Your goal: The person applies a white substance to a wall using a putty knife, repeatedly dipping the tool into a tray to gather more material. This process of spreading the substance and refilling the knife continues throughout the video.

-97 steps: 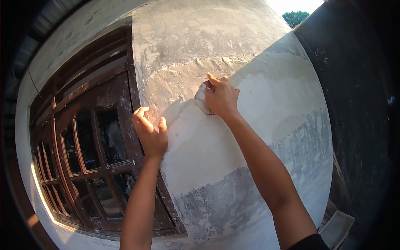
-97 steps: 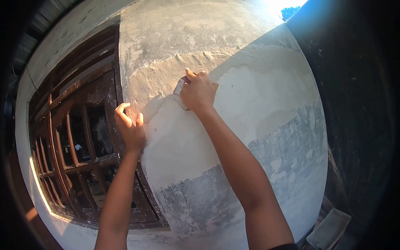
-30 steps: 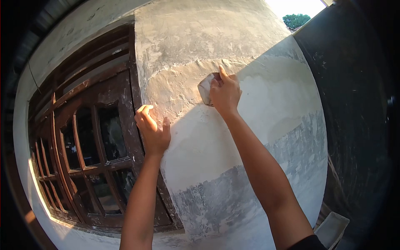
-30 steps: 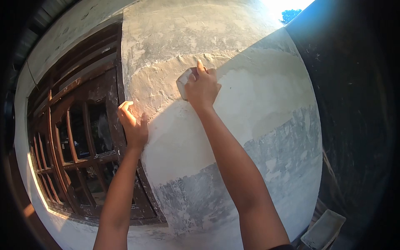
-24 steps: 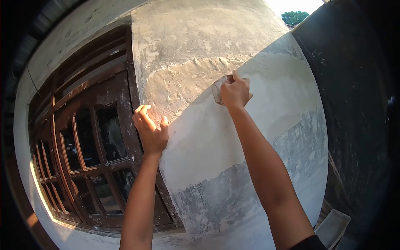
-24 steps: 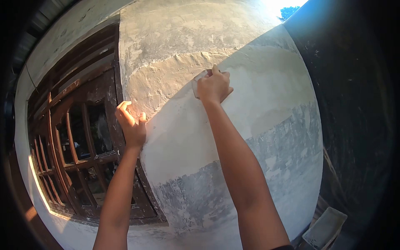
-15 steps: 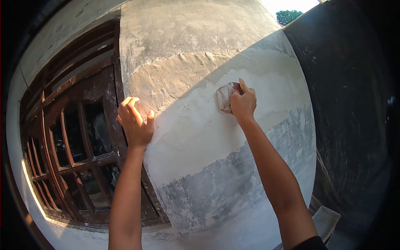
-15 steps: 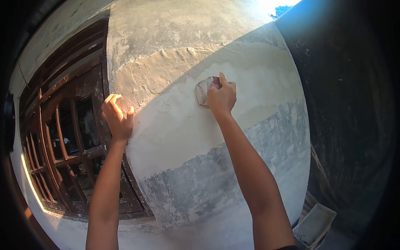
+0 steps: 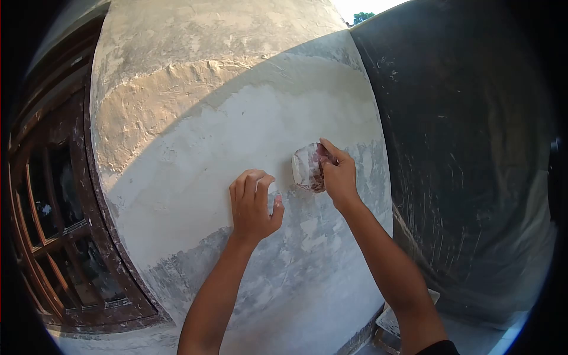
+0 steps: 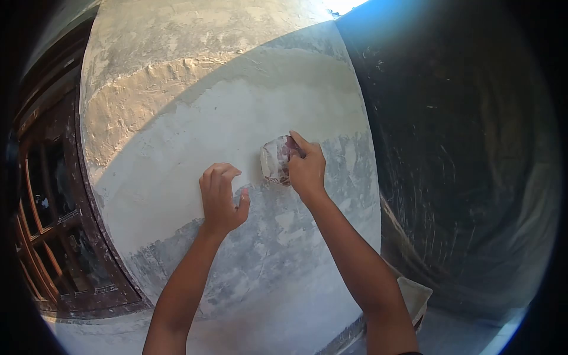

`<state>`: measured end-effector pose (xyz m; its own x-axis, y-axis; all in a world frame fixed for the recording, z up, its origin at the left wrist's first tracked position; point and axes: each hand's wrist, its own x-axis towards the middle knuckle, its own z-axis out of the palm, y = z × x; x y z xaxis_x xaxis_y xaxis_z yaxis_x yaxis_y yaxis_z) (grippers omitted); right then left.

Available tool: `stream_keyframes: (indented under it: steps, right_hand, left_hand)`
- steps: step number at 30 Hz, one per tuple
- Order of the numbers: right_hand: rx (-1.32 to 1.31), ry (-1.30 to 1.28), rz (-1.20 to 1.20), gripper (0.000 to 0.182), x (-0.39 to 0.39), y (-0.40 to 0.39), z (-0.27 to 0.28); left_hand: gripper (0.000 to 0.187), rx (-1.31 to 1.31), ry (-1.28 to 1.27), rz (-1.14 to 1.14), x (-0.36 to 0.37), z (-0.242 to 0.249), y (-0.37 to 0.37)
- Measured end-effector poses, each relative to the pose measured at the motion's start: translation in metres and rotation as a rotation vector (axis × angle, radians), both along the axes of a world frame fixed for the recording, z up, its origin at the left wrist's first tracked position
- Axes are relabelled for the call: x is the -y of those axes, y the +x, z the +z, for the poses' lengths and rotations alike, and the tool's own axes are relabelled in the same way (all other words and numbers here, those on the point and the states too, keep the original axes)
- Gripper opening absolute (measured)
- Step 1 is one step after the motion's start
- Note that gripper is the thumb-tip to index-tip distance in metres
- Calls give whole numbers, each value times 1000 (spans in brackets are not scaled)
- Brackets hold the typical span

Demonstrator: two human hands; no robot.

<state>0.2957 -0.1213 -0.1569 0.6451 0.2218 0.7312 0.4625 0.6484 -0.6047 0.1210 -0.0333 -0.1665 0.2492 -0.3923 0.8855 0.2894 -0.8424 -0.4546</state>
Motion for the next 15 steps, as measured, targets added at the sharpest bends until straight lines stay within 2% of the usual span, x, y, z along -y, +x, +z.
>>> stream_keyframes:
  steps: [3, 11, 15]
  right_hand:
    - [0, -73, -99, 39, 19, 41, -22]
    - [-166, -187, -105, 39, 75, 145, -97]
    - [-207, -299, -199, 38, 111, 181, -137]
  left_hand:
    - [42, -29, -54, -100, 12, -22, 54]
    - [42, -168, -239, -369, 40, -81, 184]
    - [43, -208, -333, -468, 62, -123, 239]
